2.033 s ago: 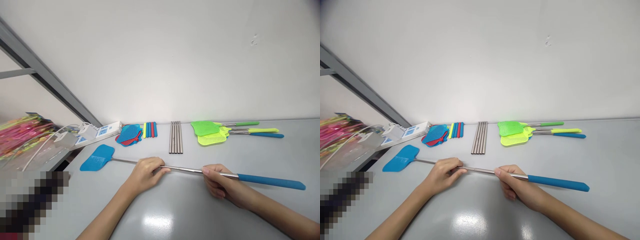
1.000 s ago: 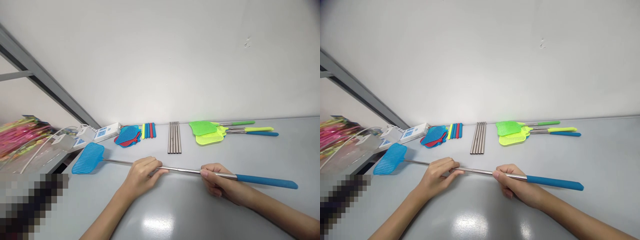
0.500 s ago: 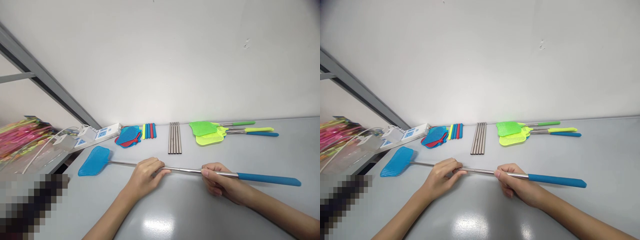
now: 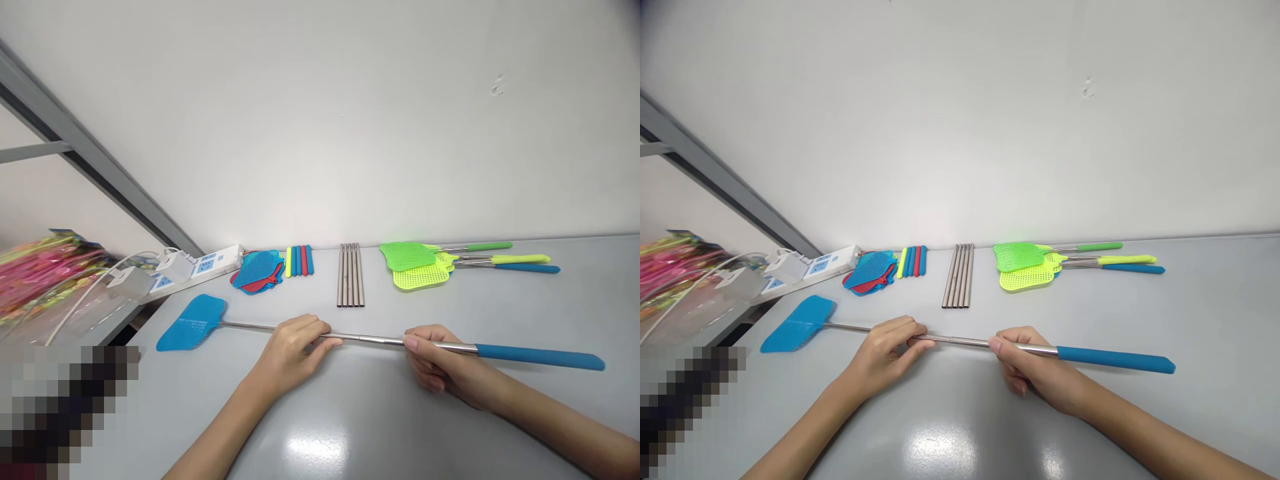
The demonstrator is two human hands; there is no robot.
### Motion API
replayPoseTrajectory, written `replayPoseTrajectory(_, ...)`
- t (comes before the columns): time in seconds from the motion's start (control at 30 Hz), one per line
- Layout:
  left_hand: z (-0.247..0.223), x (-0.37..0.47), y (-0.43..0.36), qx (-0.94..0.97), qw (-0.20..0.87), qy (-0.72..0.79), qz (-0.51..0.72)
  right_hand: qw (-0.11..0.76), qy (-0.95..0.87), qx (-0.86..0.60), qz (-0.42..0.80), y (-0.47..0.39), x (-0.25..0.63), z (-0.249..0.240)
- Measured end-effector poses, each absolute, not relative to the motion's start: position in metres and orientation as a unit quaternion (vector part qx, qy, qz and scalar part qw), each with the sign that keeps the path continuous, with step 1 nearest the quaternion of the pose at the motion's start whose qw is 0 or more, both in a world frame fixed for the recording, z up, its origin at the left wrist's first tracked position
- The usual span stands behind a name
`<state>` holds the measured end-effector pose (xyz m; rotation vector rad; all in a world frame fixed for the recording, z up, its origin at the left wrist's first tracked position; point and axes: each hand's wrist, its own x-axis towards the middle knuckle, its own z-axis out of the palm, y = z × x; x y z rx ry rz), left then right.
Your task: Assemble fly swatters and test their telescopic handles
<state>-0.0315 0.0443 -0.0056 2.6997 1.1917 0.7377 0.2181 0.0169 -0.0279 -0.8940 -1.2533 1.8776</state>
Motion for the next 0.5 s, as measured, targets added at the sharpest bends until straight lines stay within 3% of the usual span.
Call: replayPoseTrajectory(0.5, -0.0037, -0.0323, 0.0442, 0.894, 0.039, 0.383, 0.228, 0.359, -0.482, -0.335, 0.726, 0.0178, 0.2161, -0.0246)
